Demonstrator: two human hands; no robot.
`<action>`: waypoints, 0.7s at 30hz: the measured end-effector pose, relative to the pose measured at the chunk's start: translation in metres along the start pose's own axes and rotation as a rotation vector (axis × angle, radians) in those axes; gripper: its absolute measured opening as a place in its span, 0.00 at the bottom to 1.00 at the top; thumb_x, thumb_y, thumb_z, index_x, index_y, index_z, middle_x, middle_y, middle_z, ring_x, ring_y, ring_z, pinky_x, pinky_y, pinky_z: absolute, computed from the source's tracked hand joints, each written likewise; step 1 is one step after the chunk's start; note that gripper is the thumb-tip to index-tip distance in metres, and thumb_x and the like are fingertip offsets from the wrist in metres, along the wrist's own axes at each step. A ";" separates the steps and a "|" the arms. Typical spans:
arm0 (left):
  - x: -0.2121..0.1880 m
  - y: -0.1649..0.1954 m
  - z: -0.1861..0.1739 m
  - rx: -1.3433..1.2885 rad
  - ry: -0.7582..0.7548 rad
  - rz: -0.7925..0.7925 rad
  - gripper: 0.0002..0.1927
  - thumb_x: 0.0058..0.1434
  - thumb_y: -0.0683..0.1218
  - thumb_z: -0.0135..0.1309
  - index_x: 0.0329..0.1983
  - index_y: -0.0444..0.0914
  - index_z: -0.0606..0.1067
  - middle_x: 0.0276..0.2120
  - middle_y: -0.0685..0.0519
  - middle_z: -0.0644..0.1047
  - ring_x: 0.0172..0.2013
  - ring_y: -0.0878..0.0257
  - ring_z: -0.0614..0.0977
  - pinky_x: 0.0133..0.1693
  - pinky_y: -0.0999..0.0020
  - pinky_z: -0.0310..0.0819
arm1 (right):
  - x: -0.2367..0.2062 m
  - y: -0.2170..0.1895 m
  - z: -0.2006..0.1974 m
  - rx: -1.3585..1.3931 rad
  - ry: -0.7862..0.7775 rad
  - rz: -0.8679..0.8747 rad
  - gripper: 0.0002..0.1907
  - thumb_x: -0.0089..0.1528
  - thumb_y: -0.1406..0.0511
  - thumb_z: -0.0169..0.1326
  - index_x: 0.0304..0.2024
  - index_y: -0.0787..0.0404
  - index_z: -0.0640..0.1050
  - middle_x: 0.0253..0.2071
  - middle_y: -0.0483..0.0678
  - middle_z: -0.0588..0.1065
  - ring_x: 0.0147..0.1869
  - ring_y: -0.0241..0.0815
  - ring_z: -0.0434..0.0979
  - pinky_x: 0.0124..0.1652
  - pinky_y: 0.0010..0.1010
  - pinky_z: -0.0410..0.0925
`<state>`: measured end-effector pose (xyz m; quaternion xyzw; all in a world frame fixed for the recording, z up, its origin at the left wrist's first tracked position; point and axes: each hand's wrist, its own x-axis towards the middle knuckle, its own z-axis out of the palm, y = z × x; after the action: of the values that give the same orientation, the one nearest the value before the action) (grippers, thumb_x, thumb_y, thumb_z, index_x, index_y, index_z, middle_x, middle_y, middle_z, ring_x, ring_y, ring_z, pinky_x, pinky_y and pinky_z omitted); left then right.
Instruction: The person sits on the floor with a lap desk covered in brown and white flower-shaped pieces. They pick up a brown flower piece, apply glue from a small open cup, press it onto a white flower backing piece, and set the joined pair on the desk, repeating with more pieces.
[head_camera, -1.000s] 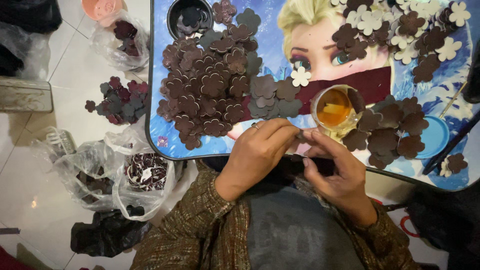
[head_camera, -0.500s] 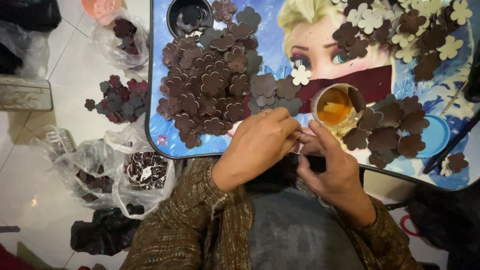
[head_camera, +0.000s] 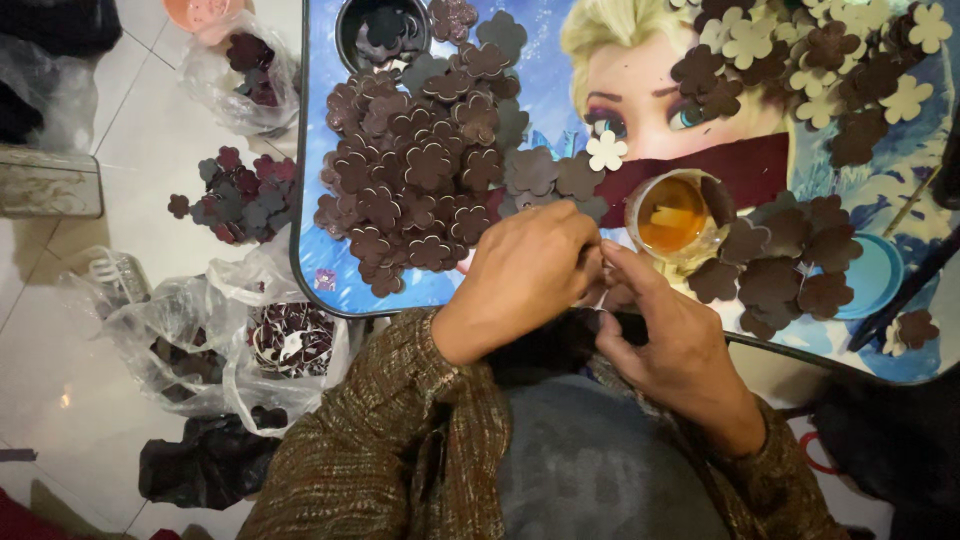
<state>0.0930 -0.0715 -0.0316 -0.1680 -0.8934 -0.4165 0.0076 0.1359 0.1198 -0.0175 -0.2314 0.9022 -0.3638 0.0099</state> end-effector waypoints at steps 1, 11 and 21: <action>0.000 0.002 0.000 -0.001 0.003 -0.005 0.06 0.59 0.45 0.58 0.31 0.37 0.76 0.32 0.47 0.76 0.37 0.45 0.80 0.39 0.49 0.74 | -0.001 0.000 0.000 0.016 -0.001 0.004 0.40 0.53 0.73 0.63 0.68 0.61 0.66 0.42 0.49 0.80 0.44 0.43 0.84 0.42 0.32 0.74; -0.034 0.013 -0.021 -0.112 0.291 0.018 0.08 0.69 0.41 0.61 0.49 0.39 0.78 0.43 0.50 0.78 0.41 0.53 0.83 0.43 0.63 0.78 | -0.017 -0.001 0.003 0.098 0.021 0.002 0.39 0.55 0.76 0.63 0.68 0.65 0.64 0.43 0.50 0.80 0.48 0.41 0.84 0.49 0.30 0.75; -0.103 -0.008 -0.014 0.273 0.280 0.356 0.14 0.60 0.47 0.70 0.46 0.40 0.80 0.42 0.57 0.79 0.34 0.64 0.78 0.35 0.67 0.71 | -0.044 0.000 0.006 0.200 0.160 -0.054 0.37 0.58 0.78 0.60 0.68 0.69 0.61 0.45 0.54 0.80 0.54 0.43 0.83 0.58 0.35 0.73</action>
<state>0.1864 -0.1170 -0.0438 -0.2608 -0.8880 -0.3032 0.2270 0.1759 0.1344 -0.0284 -0.2238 0.8527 -0.4695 -0.0490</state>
